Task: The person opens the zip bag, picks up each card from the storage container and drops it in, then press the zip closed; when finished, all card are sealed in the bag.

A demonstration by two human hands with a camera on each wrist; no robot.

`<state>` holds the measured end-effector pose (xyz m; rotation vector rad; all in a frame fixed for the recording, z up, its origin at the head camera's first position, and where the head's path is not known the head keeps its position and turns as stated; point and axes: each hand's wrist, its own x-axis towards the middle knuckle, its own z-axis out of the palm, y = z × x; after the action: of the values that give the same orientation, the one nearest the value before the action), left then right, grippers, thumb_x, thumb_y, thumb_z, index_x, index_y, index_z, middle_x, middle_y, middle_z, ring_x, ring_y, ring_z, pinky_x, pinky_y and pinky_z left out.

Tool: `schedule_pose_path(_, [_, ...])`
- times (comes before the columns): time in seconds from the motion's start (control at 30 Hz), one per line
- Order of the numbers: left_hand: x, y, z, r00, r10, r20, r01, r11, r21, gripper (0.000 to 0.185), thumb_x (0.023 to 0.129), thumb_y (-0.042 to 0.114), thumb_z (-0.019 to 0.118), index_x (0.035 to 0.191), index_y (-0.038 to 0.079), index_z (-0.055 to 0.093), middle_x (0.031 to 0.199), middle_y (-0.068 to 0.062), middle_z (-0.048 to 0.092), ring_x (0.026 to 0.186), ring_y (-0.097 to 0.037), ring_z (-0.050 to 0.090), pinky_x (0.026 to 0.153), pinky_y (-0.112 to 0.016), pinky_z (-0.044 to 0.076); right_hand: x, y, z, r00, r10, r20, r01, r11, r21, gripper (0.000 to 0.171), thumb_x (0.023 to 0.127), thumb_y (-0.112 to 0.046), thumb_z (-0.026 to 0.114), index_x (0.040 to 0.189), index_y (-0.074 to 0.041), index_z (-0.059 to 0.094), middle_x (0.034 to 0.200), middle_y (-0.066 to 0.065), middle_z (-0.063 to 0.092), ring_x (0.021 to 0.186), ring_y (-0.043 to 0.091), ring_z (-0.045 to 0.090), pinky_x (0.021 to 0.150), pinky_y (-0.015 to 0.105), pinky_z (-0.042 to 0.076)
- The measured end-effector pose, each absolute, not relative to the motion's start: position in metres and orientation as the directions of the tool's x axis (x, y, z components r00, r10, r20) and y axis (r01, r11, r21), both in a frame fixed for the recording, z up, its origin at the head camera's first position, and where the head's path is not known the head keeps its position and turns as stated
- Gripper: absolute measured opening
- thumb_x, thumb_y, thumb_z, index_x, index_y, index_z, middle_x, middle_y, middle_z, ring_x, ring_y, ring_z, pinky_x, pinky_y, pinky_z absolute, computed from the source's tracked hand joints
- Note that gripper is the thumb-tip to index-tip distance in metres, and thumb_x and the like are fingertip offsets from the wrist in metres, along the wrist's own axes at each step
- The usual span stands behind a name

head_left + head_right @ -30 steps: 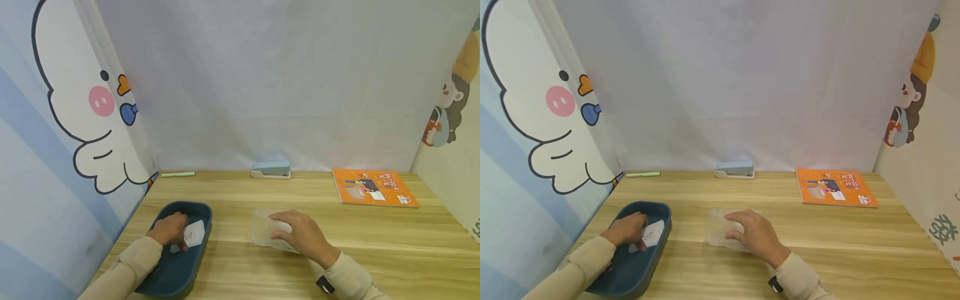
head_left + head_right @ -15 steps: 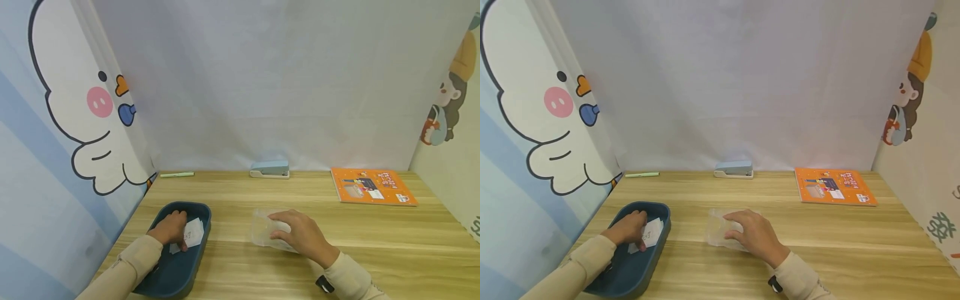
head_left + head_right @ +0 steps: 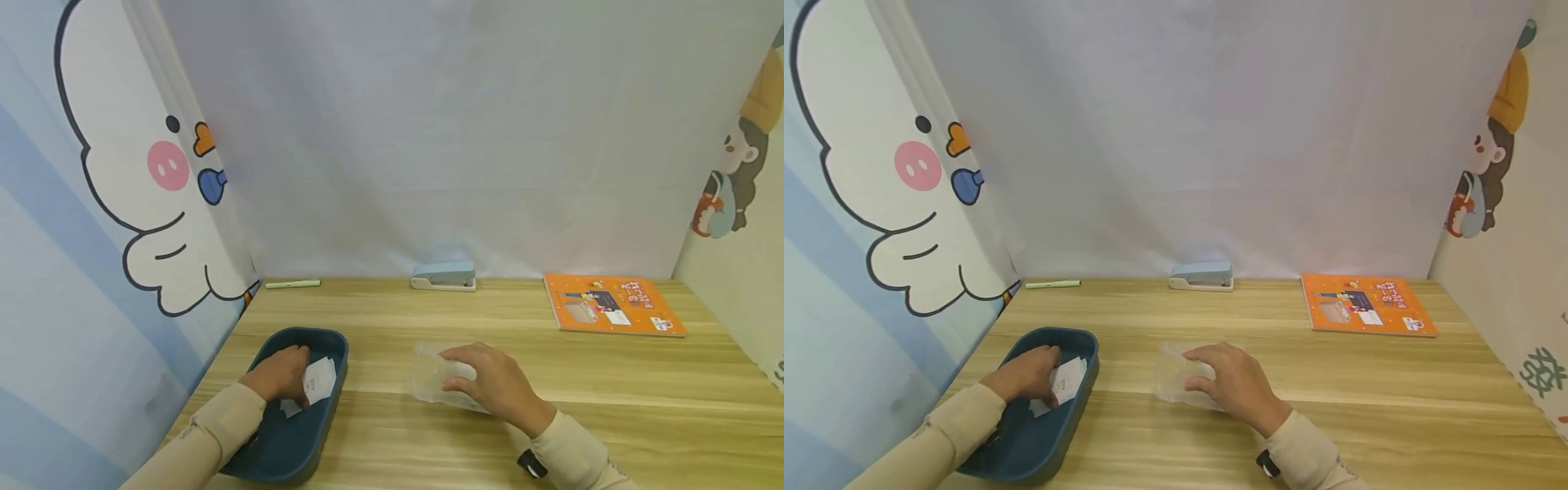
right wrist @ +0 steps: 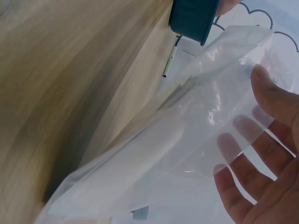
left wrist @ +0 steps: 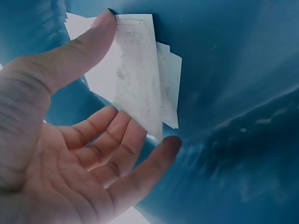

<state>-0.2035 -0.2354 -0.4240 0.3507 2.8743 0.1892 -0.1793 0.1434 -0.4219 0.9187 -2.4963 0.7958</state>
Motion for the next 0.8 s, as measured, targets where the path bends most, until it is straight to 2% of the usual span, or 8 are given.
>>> schedule_pose_path(0.2, [-0.202,-0.236,-0.423,-0.934,0.286,-0.215,0.259,0.955,0.145,0.069,0.059,0.020,0.099,0.109,-0.006,0.060,0.099,-0.018,0.058,0.088,-0.033,0.059,0.081,-0.051,0.051,-0.180,0.144,-0.423,-0.722,-0.471,0.506,-0.677,0.632,-0.377,0.044,0.075,-0.032,0.086,0.114,-0.014,0.076,0.110,0.001,0.074,0.100,0.021,0.069,0.078,0.040,0.056])
schedule_pose_path(0.3, [-0.201,-0.236,-0.422,-0.935,0.274,-0.225,0.245,0.958,0.148,0.065,0.061,0.020,0.098,0.109,-0.003,0.060,0.099,-0.016,0.058,0.087,-0.031,0.059,0.079,-0.050,0.051,-0.180,0.145,-0.423,-0.718,-0.473,0.511,-0.681,0.631,-0.372,0.044,0.075,-0.032,0.086,0.114,-0.014,0.076,0.110,0.002,0.074,0.100,0.021,0.070,0.078,0.040,0.057])
schedule_pose_path(0.43, [-0.197,-0.235,-0.419,-0.933,0.257,-0.252,0.221,0.962,0.163,0.060,0.064,0.019,0.095,0.109,-0.004,0.062,0.101,-0.017,0.057,0.088,-0.031,0.059,0.078,-0.052,0.051,-0.180,0.144,-0.423,-0.710,-0.480,0.515,-0.689,0.625,-0.367,0.044,0.075,-0.031,0.086,0.113,-0.013,0.076,0.110,0.002,0.074,0.100,0.022,0.070,0.078,0.040,0.057])
schedule_pose_path(0.57, [-0.194,-0.233,-0.418,-0.933,0.260,-0.248,0.230,0.963,0.143,0.048,0.065,0.024,0.095,0.093,-0.001,0.066,0.094,-0.014,0.052,0.080,-0.029,0.055,0.074,-0.055,0.049,-0.180,0.144,-0.423,-0.708,-0.481,0.516,-0.690,0.627,-0.361,0.045,0.074,-0.032,0.087,0.113,-0.013,0.076,0.110,0.002,0.074,0.100,0.022,0.069,0.078,0.040,0.057])
schedule_pose_path(0.67, [-0.193,-0.233,-0.419,-0.936,0.269,-0.226,0.250,0.962,0.109,0.048,0.062,0.032,0.096,0.085,0.002,0.067,0.090,-0.012,0.050,0.078,-0.029,0.053,0.074,-0.055,0.049,-0.179,0.144,-0.423,-0.710,-0.481,0.515,-0.688,0.632,-0.358,0.045,0.074,-0.032,0.086,0.113,-0.013,0.076,0.110,0.002,0.074,0.100,0.022,0.069,0.078,0.040,0.057])
schedule_pose_path(0.8, [-0.194,-0.235,-0.419,-0.943,0.270,-0.193,0.261,0.963,0.068,0.056,0.061,0.036,0.097,0.095,0.001,0.069,0.090,-0.011,0.051,0.080,-0.030,0.054,0.072,-0.052,0.051,-0.179,0.144,-0.422,-0.713,-0.481,0.510,-0.685,0.633,-0.360,0.045,0.074,-0.032,0.086,0.114,-0.012,0.076,0.110,0.002,0.074,0.101,0.023,0.069,0.079,0.040,0.057])
